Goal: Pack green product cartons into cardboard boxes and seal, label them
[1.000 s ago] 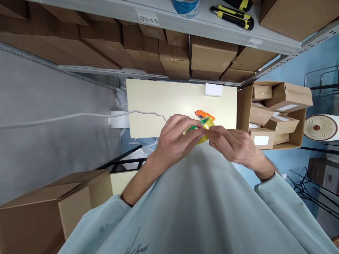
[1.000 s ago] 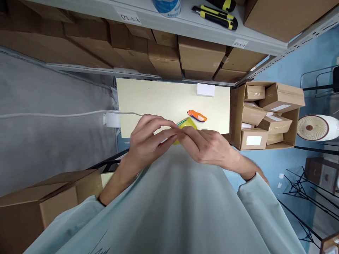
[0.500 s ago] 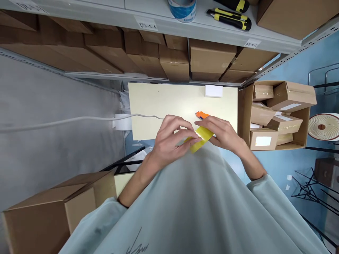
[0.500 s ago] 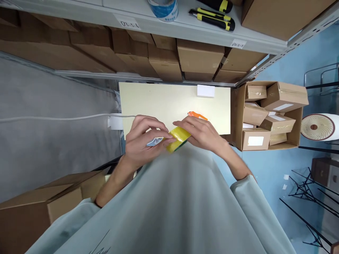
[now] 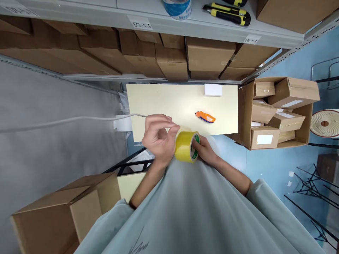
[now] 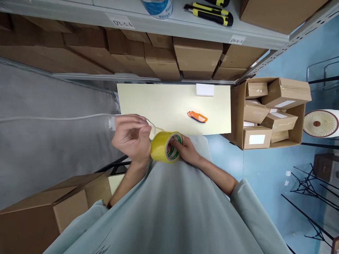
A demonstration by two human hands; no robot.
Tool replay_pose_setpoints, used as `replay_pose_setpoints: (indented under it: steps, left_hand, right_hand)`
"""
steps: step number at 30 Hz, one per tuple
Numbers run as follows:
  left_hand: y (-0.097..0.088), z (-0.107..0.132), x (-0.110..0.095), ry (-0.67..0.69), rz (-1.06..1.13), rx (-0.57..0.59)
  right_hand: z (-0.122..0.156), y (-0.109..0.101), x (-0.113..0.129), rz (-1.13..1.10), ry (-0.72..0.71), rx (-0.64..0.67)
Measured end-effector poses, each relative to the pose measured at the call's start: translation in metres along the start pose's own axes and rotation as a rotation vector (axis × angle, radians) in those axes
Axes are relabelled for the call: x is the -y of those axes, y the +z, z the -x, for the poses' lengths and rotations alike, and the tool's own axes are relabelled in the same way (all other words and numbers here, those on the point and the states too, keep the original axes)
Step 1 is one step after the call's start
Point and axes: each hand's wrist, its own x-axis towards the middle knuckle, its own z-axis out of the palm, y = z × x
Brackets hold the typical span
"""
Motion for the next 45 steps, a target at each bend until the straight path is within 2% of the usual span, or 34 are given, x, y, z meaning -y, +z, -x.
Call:
replay_pose_setpoints:
  steps: [3, 6, 9, 11, 14, 17, 21, 24, 26, 28, 30, 32, 33, 36, 38, 42, 44, 45]
  left_hand:
    - [-0.004, 0.001, 0.023, -0.254, 0.122, 0.069]
    - [-0.008, 0.008, 0.055, -0.57, 0.283, 0.101]
    - [-0.008, 0.022, 0.092, -0.873, 0.416, 0.114]
    - [-0.006, 0.034, 0.118, -1.009, 0.467, 0.143]
    - [-0.002, 0.051, 0.156, -1.112, 0.484, 0.155]
    - [-0.001, 0.066, 0.194, -1.163, 0.476, 0.128]
    - [-0.003, 0.085, 0.241, -1.257, 0.463, 0.049]
    - [-0.006, 0.095, 0.264, -1.318, 0.451, 0.015]
    - [-0.007, 0.098, 0.268, -1.316, 0.466, 0.04]
    - [-0.009, 0.097, 0.262, -1.272, 0.478, 0.075]
    - [-0.012, 0.092, 0.247, -1.199, 0.455, 0.121]
    - [-0.015, 0.086, 0.226, -1.115, 0.394, 0.195]
    - [-0.017, 0.082, 0.216, -1.071, 0.362, 0.233]
    - [-0.023, 0.069, 0.189, -0.929, 0.289, 0.313]
    - [-0.027, 0.059, 0.179, -0.848, 0.244, 0.314]
    - [-0.036, 0.034, 0.168, -0.702, 0.137, 0.303]
    - [-0.044, 0.018, 0.161, -0.612, 0.103, 0.299]
    - [-0.049, 0.009, 0.156, -0.568, 0.095, 0.297]
  right_hand:
    - [-0.009, -0.005, -0.01, 0.016, 0.006, -0.06]
    - [-0.027, -0.023, -0.027, 0.085, 0.018, -0.096]
    - [-0.051, -0.042, -0.058, 0.072, 0.153, -0.062]
    - [-0.069, -0.051, -0.085, 0.054, 0.251, -0.055]
    - [-0.093, -0.06, -0.127, 0.048, 0.335, -0.068]
    - [-0.112, -0.062, -0.161, 0.09, 0.387, -0.135]
    - [-0.127, -0.061, -0.188, 0.359, 0.462, -0.254]
    - [-0.134, -0.059, -0.2, 0.491, 0.482, -0.285]
    - [-0.136, -0.056, -0.207, 0.436, 0.516, -0.283]
    - [-0.136, -0.054, -0.211, 0.362, 0.557, -0.258]
    - [-0.131, -0.054, -0.21, 0.383, 0.55, -0.2]
    - [-0.122, -0.058, -0.203, 0.524, 0.457, -0.197]
    - [-0.117, -0.062, -0.198, 0.622, 0.384, -0.249]
    - [-0.108, -0.084, -0.18, 0.932, 0.193, -0.534]
    - [-0.111, -0.101, -0.172, 1.092, 0.207, -0.609]
    - [-0.127, -0.119, -0.158, 1.183, 0.392, -0.498]
    - [-0.128, -0.113, -0.147, 1.105, 0.387, -0.462]
    - [-0.125, -0.106, -0.139, 1.033, 0.337, -0.455]
